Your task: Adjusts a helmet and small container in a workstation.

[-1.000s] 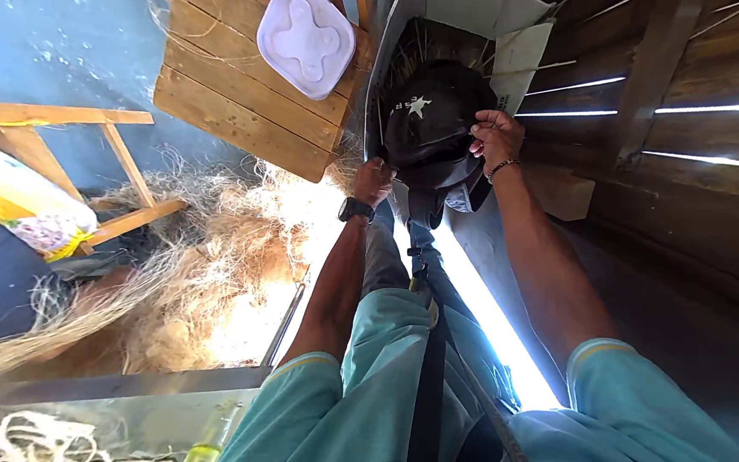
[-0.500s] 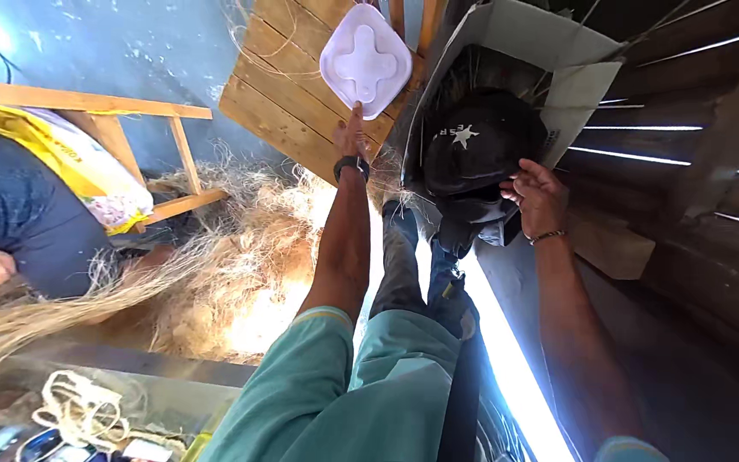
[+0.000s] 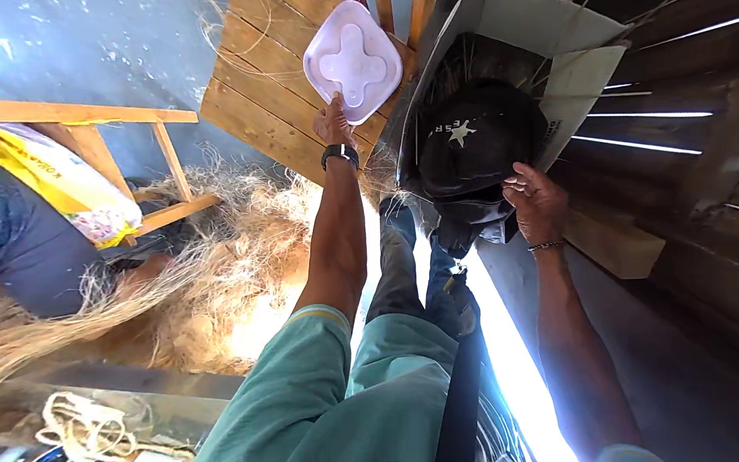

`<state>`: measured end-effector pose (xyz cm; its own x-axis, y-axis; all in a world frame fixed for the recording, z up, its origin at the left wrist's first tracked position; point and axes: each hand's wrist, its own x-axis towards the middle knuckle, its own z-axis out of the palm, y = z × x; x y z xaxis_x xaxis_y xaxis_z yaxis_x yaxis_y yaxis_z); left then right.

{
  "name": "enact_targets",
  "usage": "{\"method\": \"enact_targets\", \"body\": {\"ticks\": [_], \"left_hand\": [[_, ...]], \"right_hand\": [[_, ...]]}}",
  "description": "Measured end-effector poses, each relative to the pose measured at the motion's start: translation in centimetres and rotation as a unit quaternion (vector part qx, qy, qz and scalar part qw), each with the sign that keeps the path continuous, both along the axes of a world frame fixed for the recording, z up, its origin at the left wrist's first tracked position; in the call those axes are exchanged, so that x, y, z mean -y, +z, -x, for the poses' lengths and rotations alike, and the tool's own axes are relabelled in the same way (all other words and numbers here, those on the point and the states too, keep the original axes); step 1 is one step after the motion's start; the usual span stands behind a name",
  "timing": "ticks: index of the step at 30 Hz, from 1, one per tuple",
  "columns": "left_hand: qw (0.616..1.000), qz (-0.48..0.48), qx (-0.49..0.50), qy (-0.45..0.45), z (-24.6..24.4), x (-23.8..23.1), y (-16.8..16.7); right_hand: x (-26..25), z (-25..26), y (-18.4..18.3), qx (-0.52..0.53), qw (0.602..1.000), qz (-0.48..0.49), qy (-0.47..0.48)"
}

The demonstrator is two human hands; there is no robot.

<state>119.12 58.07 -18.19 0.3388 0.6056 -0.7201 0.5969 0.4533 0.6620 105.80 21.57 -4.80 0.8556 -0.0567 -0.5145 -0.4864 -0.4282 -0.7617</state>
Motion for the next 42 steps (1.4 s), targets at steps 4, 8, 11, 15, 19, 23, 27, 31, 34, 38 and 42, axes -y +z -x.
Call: {"method": "enact_targets", "body": {"ticks": [4, 8, 11, 15, 19, 23, 27, 31, 34, 38, 42], "left_hand": [[0.998, -0.036, -0.014, -0.045, 2.6, -1.7, -0.2], [0.993, -0.067, -0.009, -0.101, 6.6, -4.2, -0.8], [0.991, -0.067, -0.001, -0.114, 9.6, -5.6, -0.8], [0.996, -0.034, -0.004, -0.086, 12.5, -5.6, 0.9], [0.997, -0.006, 0.020, -0.071, 14.4, -5.4, 1.6], [0.997, 0.006, 0.045, -0.069, 15.3, -5.8, 1.2], [0.995, 0.014, 0.050, -0.081, 15.5, -6.0, 1.6], [0.991, 0.030, 0.084, -0.099, 16.5, -5.1, 2.9], [0.985, 0.042, 0.116, -0.124, 17.5, -3.5, 4.9], [0.975, 0.074, 0.141, -0.158, 19.0, -0.2, 8.0], [0.962, 0.113, 0.157, -0.194, 20.7, 3.8, 10.8]], "right_hand": [[0.1, 0.1, 0.1, 0.005, 1.000, 0.019, 0.001], [0.2, -0.3, 1.1, 0.007, 0.997, 0.059, 0.056], [0.1, -1.7, 0.1, 0.016, 0.992, 0.085, 0.090], [-0.4, -3.1, 0.6, -0.016, 0.983, 0.062, 0.169], [-0.3, -4.3, -0.1, 0.031, 0.943, 0.076, 0.322], [-0.8, -6.3, -0.7, -0.018, 0.916, 0.100, 0.389], [-1.4, -8.4, -0.9, -0.085, 0.914, 0.077, 0.389], [-1.3, -9.5, -0.7, -0.148, 0.933, -0.004, 0.328], [-1.0, -9.5, -1.2, -0.153, 0.939, -0.056, 0.302], [-1.4, -8.2, -0.9, -0.139, 0.951, -0.125, 0.245], [-2.2, -6.3, -0.1, -0.162, 0.951, -0.179, 0.192]]}}
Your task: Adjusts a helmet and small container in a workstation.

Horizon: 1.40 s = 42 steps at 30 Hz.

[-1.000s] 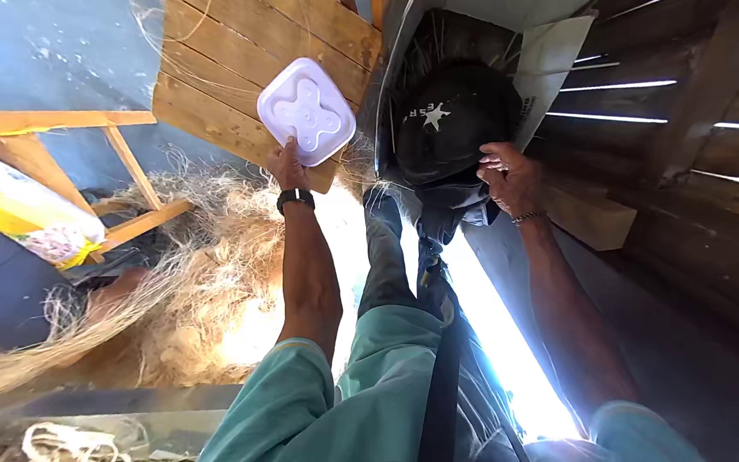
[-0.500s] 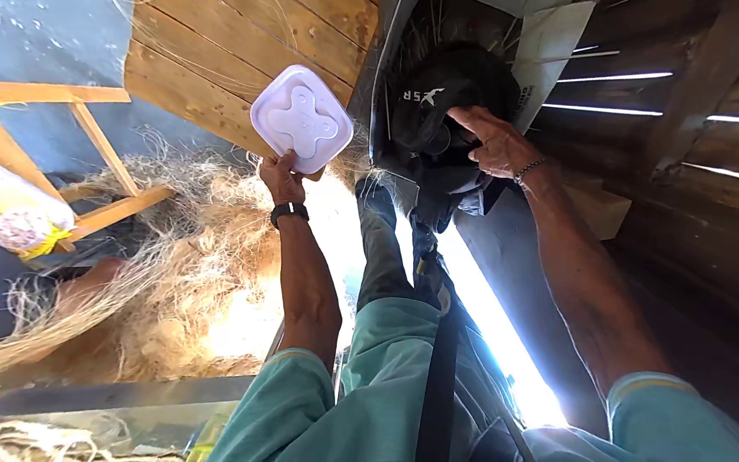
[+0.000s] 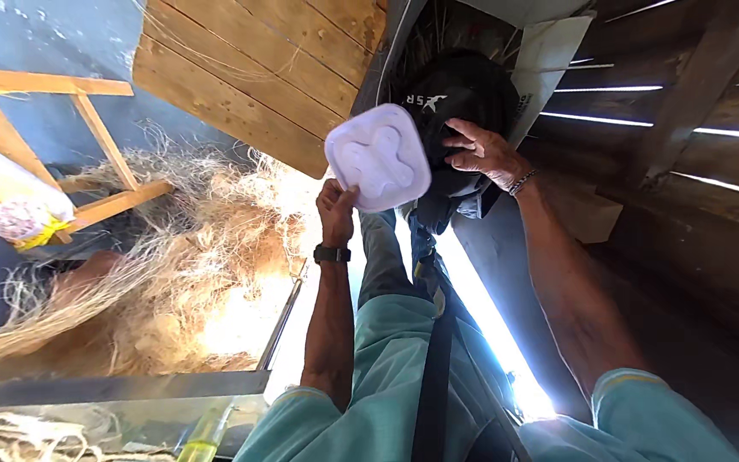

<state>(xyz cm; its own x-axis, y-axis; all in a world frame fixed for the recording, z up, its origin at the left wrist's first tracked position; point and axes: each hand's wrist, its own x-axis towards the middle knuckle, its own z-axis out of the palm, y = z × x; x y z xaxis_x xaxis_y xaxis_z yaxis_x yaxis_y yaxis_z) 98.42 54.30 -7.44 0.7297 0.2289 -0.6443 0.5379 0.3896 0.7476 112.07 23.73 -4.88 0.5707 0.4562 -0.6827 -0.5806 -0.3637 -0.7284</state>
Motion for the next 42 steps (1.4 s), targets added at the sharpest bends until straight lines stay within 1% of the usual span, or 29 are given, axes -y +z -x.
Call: {"method": "enact_targets", "body": {"ticks": [2, 6, 10, 13, 14, 15, 16, 17, 18, 20, 23, 24, 25, 26, 27, 28, 31, 33, 35, 38, 40, 42], "left_hand": [[0.999, 0.010, -0.011, -0.033, 0.8, 2.0, 1.7], [0.993, 0.001, 0.005, -0.118, 2.9, 5.3, 2.9], [0.989, -0.002, -0.006, -0.147, 3.1, 8.1, 4.0], [0.985, 0.043, 0.020, -0.168, 2.4, 8.0, 3.7], [0.984, 0.049, 0.023, -0.169, 1.8, 7.8, 3.3], [0.986, 0.034, 0.029, -0.162, 0.9, 7.8, 2.7], [0.986, -0.009, 0.044, -0.162, 0.0, 7.8, 1.7], [0.980, -0.073, 0.055, -0.176, -1.0, 7.9, 0.8], [0.967, -0.141, 0.063, -0.202, -2.1, 8.0, 0.0], [0.922, -0.256, 0.089, -0.275, -4.3, 8.9, -1.7], [0.813, -0.423, 0.116, -0.384, -7.2, 11.3, -3.5], [0.779, -0.463, 0.112, -0.409, -7.9, 12.0, -3.9], [0.754, -0.487, 0.107, -0.427, -8.5, 12.4, -4.2], [0.739, -0.500, 0.107, -0.439, -9.1, 12.7, -4.4], [0.734, -0.500, 0.110, -0.447, -9.7, 12.8, -4.6], [0.742, -0.482, 0.111, -0.452, -10.2, 12.8, -4.5], [0.800, -0.380, 0.097, -0.455, -11.6, 12.1, -3.9], [0.836, -0.316, 0.097, -0.438, -12.1, 11.5, -3.9], [0.865, -0.268, 0.093, -0.414, -12.4, 11.0, -3.9], [0.890, -0.228, 0.063, -0.390, -12.8, 10.7, -3.2], [0.894, -0.240, 0.055, -0.374, -12.8, 10.9, -3.1], [0.892, -0.271, 0.009, -0.360, -13.1, 11.5, -2.5]], "right_hand": [[-0.1, 1.1, 0.4, -0.005, 1.000, -0.028, -0.011], [0.4, 3.2, 0.7, 0.002, 0.999, -0.033, -0.036], [1.5, 5.1, 0.9, 0.018, 0.988, -0.018, -0.155], [3.2, 6.5, 0.7, 0.012, 0.971, -0.021, -0.237], [4.0, 6.9, 0.5, 0.009, 0.967, -0.005, -0.255], [4.7, 7.3, 0.5, 0.008, 0.964, 0.011, -0.264], [5.3, 7.5, 0.6, 0.009, 0.962, 0.019, -0.274], [5.8, 7.8, 0.8, 0.012, 0.957, 0.030, -0.287], [6.3, 8.1, 1.0, 0.017, 0.953, 0.034, -0.300], [7.1, 8.6, 1.3, 0.027, 0.946, 0.015, -0.322], [7.3, 9.1, 2.0, 0.029, 0.933, -0.003, -0.358], [7.4, 9.2, 2.2, 0.027, 0.931, 0.004, -0.364], [7.4, 9.3, 2.2, 0.026, 0.928, 0.012, -0.373], [7.5, 9.2, 2.3, 0.029, 0.927, 0.014, -0.375], [7.5, 9.1, 2.3, 0.034, 0.927, 0.013, -0.373], [7.4, 9.0, 2.4, 0.038, 0.927, 0.011, -0.372], [6.8, 8.6, 2.6, 0.045, 0.924, 0.008, -0.380], [6.5, 8.5, 2.1, 0.059, 0.919, -0.006, -0.390], [6.1, 8.2, 1.5, 0.065, 0.915, -0.002, -0.398], [6.0, 8.0, 0.1, 0.089, 0.910, 0.029, -0.405], [5.8, 7.8, -0.4, 0.112, 0.908, 0.067, -0.399], [5.6, 7.7, -0.6, 0.121, 0.910, 0.117, -0.380]]}}
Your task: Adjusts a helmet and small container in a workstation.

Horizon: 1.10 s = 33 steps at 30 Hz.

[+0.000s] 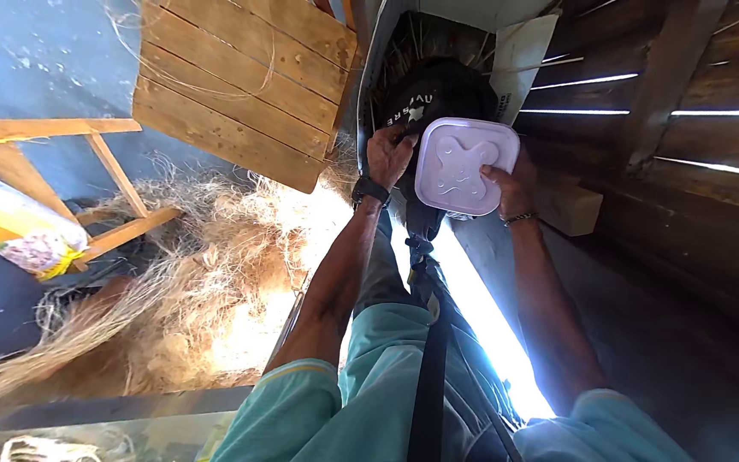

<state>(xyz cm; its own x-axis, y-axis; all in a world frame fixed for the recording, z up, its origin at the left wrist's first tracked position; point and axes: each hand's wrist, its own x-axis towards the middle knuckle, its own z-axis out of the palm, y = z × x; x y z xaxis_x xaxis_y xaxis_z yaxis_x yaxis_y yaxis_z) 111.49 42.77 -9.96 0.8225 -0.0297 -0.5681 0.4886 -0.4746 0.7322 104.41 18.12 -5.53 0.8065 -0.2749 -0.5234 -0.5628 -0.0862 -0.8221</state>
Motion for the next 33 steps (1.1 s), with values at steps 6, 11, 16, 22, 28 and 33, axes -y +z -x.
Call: {"method": "enact_targets", "body": {"ticks": [6, 11, 16, 22, 28, 33], "left_hand": [[0.985, -0.138, -0.092, -0.052, -2.8, 4.0, 1.0], [0.974, -0.180, 0.049, -0.126, -3.0, 6.2, 0.9], [0.960, -0.138, 0.227, -0.089, -1.5, 5.3, -0.5], [0.953, -0.118, 0.256, -0.110, 0.4, 2.8, -0.3], [0.963, -0.150, 0.164, -0.155, 0.5, 4.1, 0.6], [0.966, -0.172, 0.134, -0.140, -2.5, 5.4, 0.3]], "right_hand": [[-0.5, 0.0, 0.3, -0.042, 0.997, 0.022, 0.064], [-0.6, -0.4, -1.0, -0.084, 0.991, 0.025, 0.097], [-0.8, -1.0, -1.6, -0.069, 0.995, 0.020, 0.067], [-1.1, -0.3, -2.4, -0.071, 0.997, 0.005, -0.025], [-3.5, -0.9, -2.3, -0.066, 0.993, 0.042, -0.083], [-4.9, -1.6, -3.0, -0.075, 0.993, 0.095, -0.003]]}}
